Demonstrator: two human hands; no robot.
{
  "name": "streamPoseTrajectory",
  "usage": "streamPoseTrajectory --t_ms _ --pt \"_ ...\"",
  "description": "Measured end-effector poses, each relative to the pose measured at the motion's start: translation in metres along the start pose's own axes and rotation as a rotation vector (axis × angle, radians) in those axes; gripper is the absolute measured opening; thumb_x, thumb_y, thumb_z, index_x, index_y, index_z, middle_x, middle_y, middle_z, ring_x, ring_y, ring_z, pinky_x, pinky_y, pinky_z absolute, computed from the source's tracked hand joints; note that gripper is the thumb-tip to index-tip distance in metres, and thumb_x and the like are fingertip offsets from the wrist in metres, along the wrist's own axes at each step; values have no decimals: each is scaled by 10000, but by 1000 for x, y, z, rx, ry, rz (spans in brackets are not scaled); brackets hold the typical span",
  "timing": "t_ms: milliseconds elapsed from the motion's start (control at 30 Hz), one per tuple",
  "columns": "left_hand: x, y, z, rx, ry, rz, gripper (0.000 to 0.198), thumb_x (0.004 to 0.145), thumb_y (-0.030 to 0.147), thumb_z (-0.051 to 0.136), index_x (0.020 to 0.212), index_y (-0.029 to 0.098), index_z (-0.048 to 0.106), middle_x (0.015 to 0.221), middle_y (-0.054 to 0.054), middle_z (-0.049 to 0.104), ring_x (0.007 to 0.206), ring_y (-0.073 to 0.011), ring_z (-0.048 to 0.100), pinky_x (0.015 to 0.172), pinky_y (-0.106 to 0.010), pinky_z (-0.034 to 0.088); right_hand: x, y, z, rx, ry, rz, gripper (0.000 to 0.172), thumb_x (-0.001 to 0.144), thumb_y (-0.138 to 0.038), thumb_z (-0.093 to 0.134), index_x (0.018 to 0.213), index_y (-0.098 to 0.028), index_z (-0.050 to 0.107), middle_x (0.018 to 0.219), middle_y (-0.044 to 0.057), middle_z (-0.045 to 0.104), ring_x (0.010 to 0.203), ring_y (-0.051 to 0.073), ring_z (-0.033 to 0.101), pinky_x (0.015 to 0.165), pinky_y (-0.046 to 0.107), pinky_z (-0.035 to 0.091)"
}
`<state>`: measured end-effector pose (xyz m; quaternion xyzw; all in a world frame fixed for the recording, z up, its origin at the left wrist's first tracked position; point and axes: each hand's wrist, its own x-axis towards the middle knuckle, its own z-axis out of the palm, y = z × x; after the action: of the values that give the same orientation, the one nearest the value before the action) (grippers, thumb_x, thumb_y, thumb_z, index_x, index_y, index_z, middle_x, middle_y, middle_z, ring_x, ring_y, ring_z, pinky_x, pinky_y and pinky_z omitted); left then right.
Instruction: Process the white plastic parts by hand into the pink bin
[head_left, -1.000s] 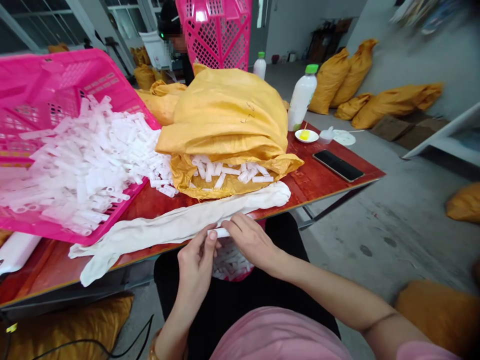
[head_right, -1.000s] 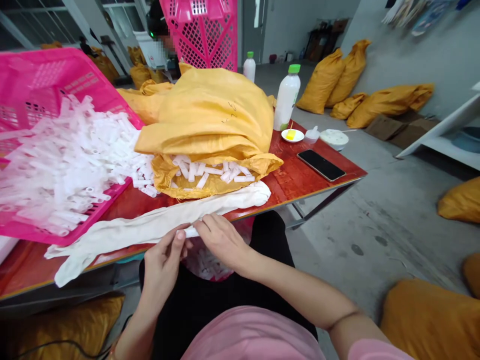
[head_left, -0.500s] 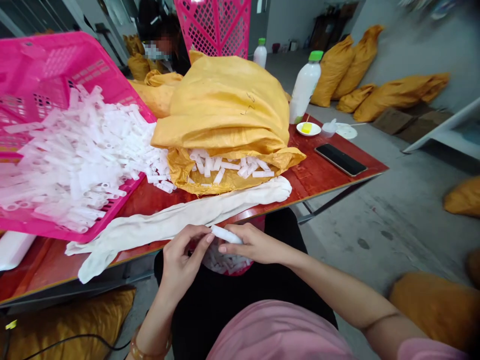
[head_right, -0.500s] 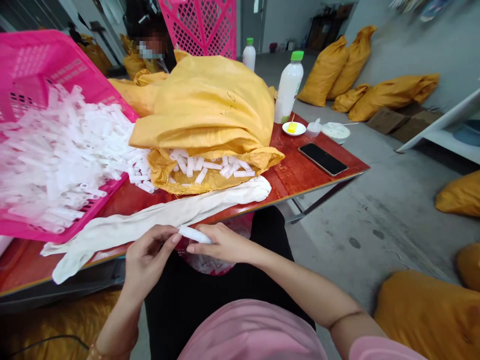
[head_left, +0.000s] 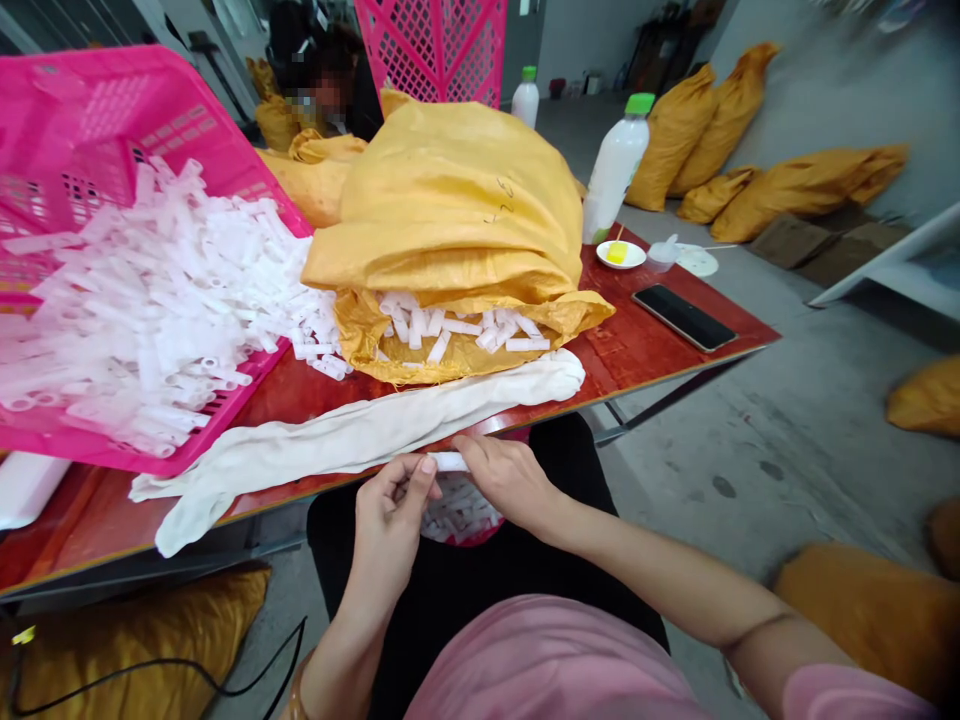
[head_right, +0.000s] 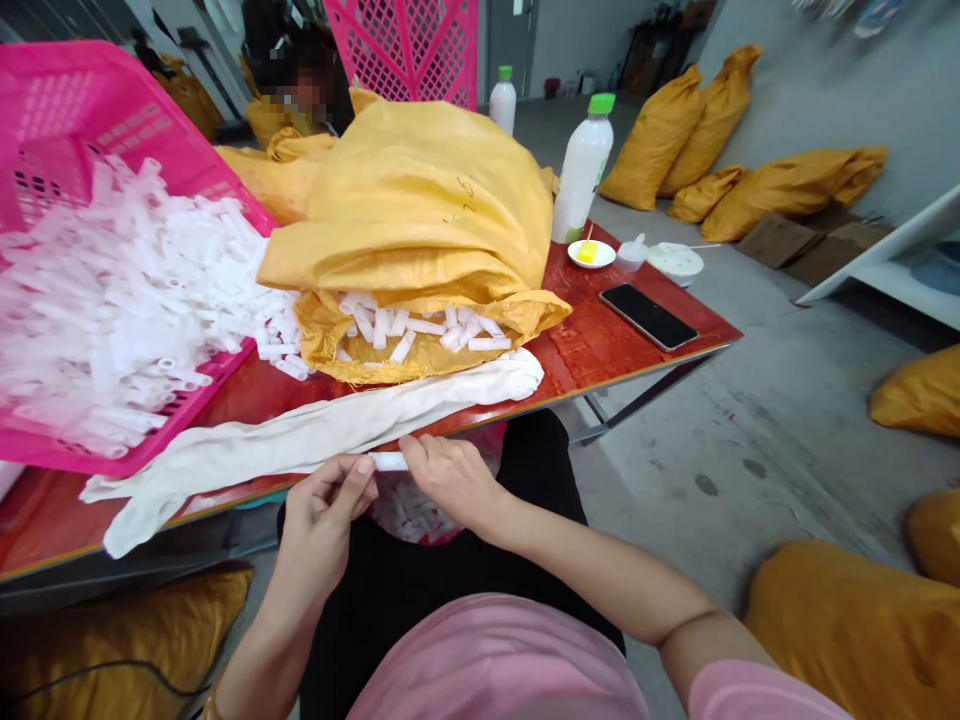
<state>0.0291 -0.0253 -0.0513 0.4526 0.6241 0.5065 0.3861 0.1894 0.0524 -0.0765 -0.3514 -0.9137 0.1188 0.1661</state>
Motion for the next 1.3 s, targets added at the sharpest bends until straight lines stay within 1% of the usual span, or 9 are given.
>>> streamPoseTrajectory --t_ms 267,400,667,800,967,1100,1200,1267,1300 --pt "-2 -13 -11 357 -236 420 90 997 242 546 1020 189 615 840 -1 570 725 -124 530 677 -222 434 -1 16 -20 841 -338 -64 305 1011 -446 553 1005 -144 598 876 6 622 766 133 574 673 213 422" --pt "4 -9 -24 401 -374 400 111 1005 244 540 923 196 597 797 18 542 672 -112 483 632 -216 400 1 20 -33 824 -394 -209 279 1071 -298 397 1167 -140 605 982 45 646 856 141 591 776 239 429" --pt "0 1 -26 331 -548 164 202 1001 350 560 909 190 642 800 -1 636 699 -131 555 649 -237 420 8 16 -40 709 -477 -224 245 960 -231 554 730 -172 492 591 -75 414 521 67 393 513 204 249" --pt "0 -2 -27 305 -515 225 182 987 333 583 900 188 652 762 7 612 656 -121 527 619 -232 409 0 8 -20 877 -429 -54 269 950 -264 543 711 -179 456 576 -65 459 509 72 429 505 187 286" --pt "-4 -10 -25 343 -381 276 99 956 278 612 927 192 652 806 -11 591 704 -136 545 650 -236 451 -20 -2 5 1301 -424 150 278 1030 -412 404 1012 -169 538 761 -5 585 635 122 540 600 225 435" --pt "-14 -14 -20 362 -433 309 300 832 151 687 1125 201 643 1076 -79 618 979 -196 615 858 -302 532 -29 3 14 975 -324 129 42 949 -219 527 971 -190 548 874 -6 581 782 139 538 712 243 426" --pt "8 -9 -36 426 -526 307 339 808 162 711 1143 207 684 1016 -60 666 874 -172 653 782 -274 561 -30 14 26 735 -372 98 92 971 -182 472 981 -206 561 890 0 621 807 165 586 760 279 460" --pt "44 -3 -62 526 -349 354 191 887 196 642 1060 198 723 915 -32 691 747 -141 644 691 -243 542 -31 20 35 572 -370 89 146 971 -189 496 1088 -207 582 1027 53 664 946 213 634 857 338 491" --pt "67 1 -77 602 -111 406 169 921 207 601 1029 186 728 916 -33 697 783 -150 651 729 -255 539 -31 23 37 476 -358 94 221 956 -197 540 1173 -201 581 1122 93 664 1035 245 635 911 379 493"
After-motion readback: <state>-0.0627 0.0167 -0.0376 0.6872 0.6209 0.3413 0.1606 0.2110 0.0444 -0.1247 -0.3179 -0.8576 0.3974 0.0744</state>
